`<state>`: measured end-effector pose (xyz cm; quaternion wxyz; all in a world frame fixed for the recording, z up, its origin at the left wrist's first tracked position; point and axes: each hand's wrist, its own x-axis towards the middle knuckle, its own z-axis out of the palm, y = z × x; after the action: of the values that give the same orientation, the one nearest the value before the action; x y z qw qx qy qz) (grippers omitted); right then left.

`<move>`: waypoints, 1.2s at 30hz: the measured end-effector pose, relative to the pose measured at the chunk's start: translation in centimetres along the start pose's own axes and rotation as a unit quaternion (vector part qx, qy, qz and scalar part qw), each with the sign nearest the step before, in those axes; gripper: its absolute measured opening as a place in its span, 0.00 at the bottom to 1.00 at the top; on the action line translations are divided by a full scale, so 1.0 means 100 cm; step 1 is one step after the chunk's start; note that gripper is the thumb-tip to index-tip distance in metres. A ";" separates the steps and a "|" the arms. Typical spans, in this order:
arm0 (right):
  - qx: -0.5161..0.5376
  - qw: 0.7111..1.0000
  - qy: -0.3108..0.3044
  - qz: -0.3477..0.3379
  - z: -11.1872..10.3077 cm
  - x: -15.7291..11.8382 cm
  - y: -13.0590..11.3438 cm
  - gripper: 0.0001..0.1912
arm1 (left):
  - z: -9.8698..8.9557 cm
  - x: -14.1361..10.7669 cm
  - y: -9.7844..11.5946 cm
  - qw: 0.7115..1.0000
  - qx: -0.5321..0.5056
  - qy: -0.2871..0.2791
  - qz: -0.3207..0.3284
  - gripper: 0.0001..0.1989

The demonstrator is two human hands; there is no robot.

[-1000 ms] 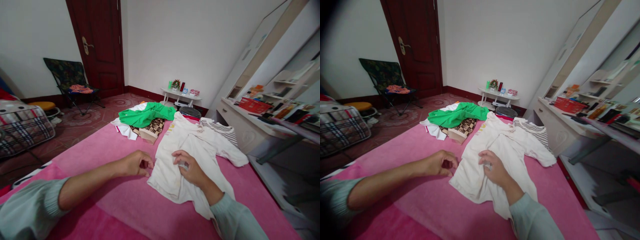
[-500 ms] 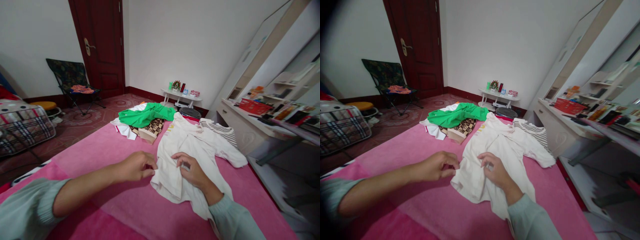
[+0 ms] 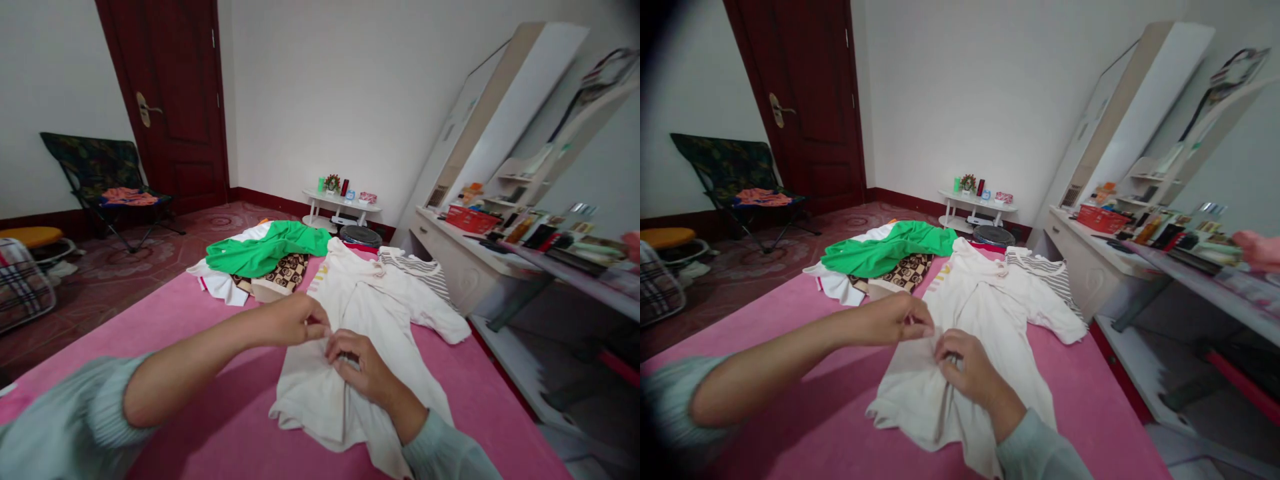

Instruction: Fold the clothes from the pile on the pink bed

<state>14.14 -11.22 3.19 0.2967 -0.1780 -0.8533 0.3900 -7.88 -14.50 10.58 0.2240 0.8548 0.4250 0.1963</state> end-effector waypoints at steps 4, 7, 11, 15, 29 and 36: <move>-0.008 1.000 0.009 0.010 0.001 -0.001 -0.001 0.06 | 0.032 0.083 -0.039 0.986 0.058 0.143 -0.056 0.20; -0.010 1.000 0.014 0.024 0.001 0.000 0.001 0.05 | 0.063 0.115 -0.072 0.973 0.104 0.155 -0.135 0.25; -0.012 0.998 0.029 0.053 0.002 0.003 0.007 0.06 | 0.090 0.120 -0.096 0.952 0.197 0.161 -0.171 0.26; -0.012 0.996 0.035 0.076 0.002 0.006 0.011 0.08 | 0.094 0.116 -0.099 0.948 0.217 0.163 -0.164 0.25; -0.005 0.992 0.049 0.117 0.002 0.008 0.006 0.11 | 0.093 0.112 -0.099 0.954 0.190 0.166 -0.164 0.26; -0.002 0.990 0.045 0.133 -0.005 -0.017 -0.010 0.09 | 0.097 0.100 -0.094 0.955 0.194 0.160 -0.153 0.27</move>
<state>15.67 -12.50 3.57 0.2800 -0.3076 -0.8088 0.4158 -3.15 -3.43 -1.10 0.0098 0.7636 0.6112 0.2077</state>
